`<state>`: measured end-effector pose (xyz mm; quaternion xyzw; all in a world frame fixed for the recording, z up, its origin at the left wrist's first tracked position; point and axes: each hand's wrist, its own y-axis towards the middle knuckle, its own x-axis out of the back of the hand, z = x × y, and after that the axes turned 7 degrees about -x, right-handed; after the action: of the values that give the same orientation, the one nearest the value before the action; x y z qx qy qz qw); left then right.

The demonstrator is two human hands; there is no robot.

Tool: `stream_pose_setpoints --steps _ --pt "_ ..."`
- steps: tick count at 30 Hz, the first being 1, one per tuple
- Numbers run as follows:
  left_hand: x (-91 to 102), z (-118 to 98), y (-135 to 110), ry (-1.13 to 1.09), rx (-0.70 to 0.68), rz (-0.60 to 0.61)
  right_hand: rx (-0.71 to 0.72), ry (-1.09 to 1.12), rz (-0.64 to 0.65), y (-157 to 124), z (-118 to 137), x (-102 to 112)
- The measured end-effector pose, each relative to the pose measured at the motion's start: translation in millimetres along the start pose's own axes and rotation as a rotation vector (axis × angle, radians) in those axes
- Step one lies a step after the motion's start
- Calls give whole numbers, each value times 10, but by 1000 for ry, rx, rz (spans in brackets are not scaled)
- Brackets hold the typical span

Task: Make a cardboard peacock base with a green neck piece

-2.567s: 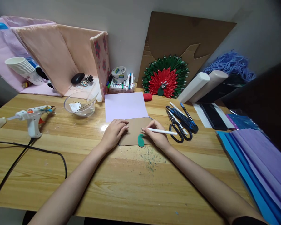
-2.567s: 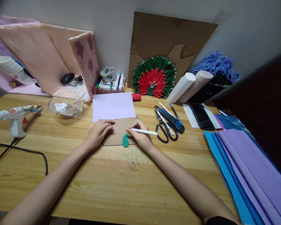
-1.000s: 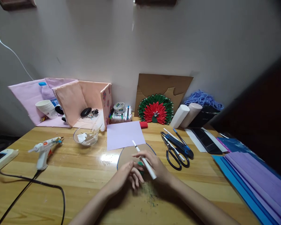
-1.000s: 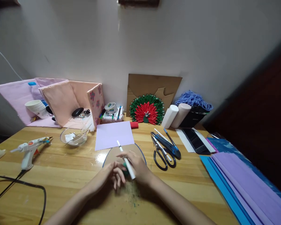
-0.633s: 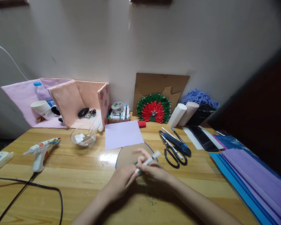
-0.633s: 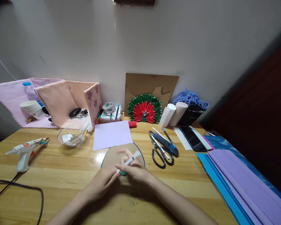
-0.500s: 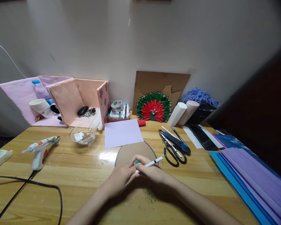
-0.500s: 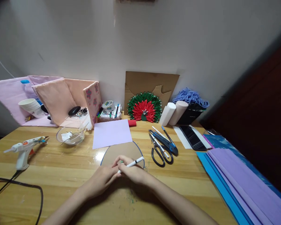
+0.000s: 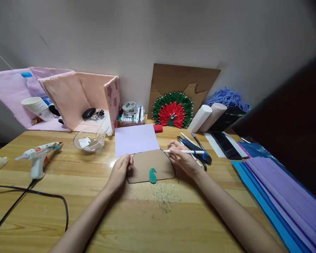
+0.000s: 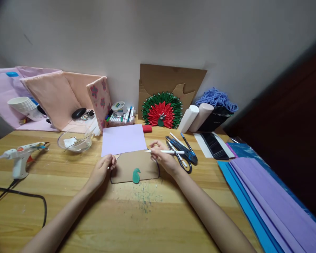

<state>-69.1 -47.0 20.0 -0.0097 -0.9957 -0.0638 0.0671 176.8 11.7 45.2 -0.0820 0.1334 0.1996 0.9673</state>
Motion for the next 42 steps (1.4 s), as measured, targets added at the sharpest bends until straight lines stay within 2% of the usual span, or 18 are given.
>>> stream_pose_setpoints --steps 1,3,6,8,14,19,42 --pt "8 40 27 49 -9 -46 13 -69 -9 18 -94 -40" --pt "11 99 51 156 -7 -62 27 -220 -25 36 -298 -130" --pt "3 127 39 345 -19 -15 2 -349 -61 19 -528 -224" --pt "-1 120 28 435 -48 21 -17 -419 -99 -4 -589 -245" --pt "-11 103 42 523 -91 53 20 -614 -206 -37 -572 -242" --pt "-21 108 47 567 -122 88 38 -654 -193 -43 -586 -239" --pt "-26 133 55 581 -132 93 38 -682 -193 -44 -597 -243"
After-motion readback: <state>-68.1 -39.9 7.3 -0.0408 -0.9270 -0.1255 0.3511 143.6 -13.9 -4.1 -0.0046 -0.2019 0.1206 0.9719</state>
